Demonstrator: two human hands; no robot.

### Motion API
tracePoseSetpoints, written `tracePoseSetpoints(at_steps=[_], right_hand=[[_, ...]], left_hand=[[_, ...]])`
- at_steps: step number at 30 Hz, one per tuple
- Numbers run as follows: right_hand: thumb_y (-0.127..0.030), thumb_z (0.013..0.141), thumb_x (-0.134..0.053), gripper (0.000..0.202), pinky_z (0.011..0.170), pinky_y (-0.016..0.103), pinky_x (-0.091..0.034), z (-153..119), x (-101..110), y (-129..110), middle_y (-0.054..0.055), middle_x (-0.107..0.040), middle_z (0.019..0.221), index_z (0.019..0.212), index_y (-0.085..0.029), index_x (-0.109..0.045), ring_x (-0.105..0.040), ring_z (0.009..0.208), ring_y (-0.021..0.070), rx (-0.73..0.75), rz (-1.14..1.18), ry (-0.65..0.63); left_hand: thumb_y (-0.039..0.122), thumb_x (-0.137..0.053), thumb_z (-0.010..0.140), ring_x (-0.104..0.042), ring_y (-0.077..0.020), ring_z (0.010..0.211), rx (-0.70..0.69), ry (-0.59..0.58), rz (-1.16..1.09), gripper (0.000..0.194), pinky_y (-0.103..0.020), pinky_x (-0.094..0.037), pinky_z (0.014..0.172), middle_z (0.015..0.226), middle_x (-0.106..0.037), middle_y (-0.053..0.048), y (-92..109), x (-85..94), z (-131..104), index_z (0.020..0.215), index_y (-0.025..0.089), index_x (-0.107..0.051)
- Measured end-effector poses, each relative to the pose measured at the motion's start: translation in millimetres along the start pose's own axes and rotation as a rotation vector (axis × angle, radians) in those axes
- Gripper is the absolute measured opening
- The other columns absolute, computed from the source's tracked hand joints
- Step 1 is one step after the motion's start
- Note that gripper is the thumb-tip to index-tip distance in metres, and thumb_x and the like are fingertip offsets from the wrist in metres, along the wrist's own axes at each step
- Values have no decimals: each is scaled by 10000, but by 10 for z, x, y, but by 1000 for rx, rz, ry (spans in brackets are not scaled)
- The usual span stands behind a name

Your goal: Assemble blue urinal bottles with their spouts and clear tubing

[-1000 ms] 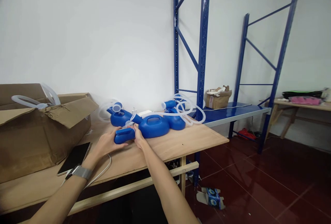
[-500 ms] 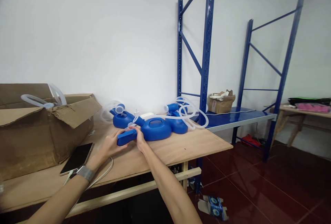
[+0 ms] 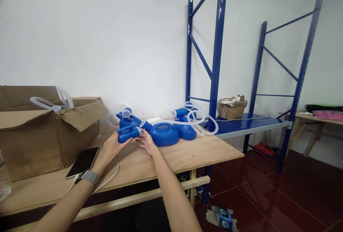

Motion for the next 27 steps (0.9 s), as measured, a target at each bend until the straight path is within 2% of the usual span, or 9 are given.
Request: tracePoseSetpoints(at_steps=[3,6,9,13,15,18,20,23,27], right_hand=[[-592,870,-722,454,808,365,-540,-62,-95,29,65,-737,1040,1171,-259,-654,-723,894,219,-14,-77,-106],[-554,821,-794,544,733,340,-553,-120,-208,40,57,-749,1033,1253,-265,-633,-720,845,217,25,-69,-198],[-523,809,-806,553,684,316,-554,-123,-205,6,54,-757,1019,1259,-251,-634,-719,878,231,92,-44,-162],[-450,758,-852,543,701,291,-544,-53,-98,18,33,-753,1037,1213,-257,-627,-710,947,225,94,-108,-51],[-434,732,-868,592,698,283,-534,-13,-27,40,13,-744,1030,1227,-274,-586,-705,927,213,85,-126,22],[-419,720,-871,587,684,273,-522,24,15,59,-2,-735,971,1209,-274,-580,-697,868,202,88,-151,53],[-421,739,-848,506,689,275,-526,27,0,43,-4,-735,942,1166,-265,-624,-697,851,200,116,-161,22],[-491,814,-763,413,673,302,-547,-2,-53,13,16,-745,892,1130,-238,-680,-709,809,217,141,-157,-60],[-573,867,-694,445,605,322,-551,-79,-124,20,65,-756,831,1111,-201,-714,-719,723,239,90,-144,-139]], left_hand=[[593,-684,843,-684,-356,1128,-23,42,-108,696,-411,-540,861,1316,-648,-182,19,-56,-8,1395,199,-530],[590,-731,789,-654,-324,1189,-241,-119,-228,851,-413,-541,930,1401,-577,-157,229,-198,-70,1498,225,-435],[573,-678,826,-667,-305,1109,-366,-253,-258,864,-419,-532,930,1343,-620,-136,307,-186,-109,1562,239,-374],[425,-442,939,-695,-258,911,-230,-271,-150,667,-376,-513,863,1063,-727,-73,-14,-16,10,1575,235,-377],[384,-438,901,-707,-289,940,-94,-267,15,638,-386,-512,834,1074,-742,-90,-276,8,67,1522,241,-466],[390,-550,765,-695,-386,1073,27,-367,240,586,-440,-522,818,1210,-731,-175,-599,-115,62,1318,231,-663],[373,-588,695,-701,-415,1070,49,-447,282,533,-451,-528,794,1198,-739,-203,-732,-223,27,1189,231,-730],[312,-579,671,-736,-388,967,45,-477,267,465,-415,-526,737,1110,-766,-200,-807,-268,5,1094,241,-758],[342,-528,770,-741,-367,880,64,-404,213,355,-399,-508,697,998,-782,-169,-722,-129,60,1031,263,-755]])
Point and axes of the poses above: each hand's wrist, its own z-axis towards the middle knuckle, its own x-axis out of the back of the hand, y = z × x, the point moved 7 cm from there along z, towards the middle knuckle
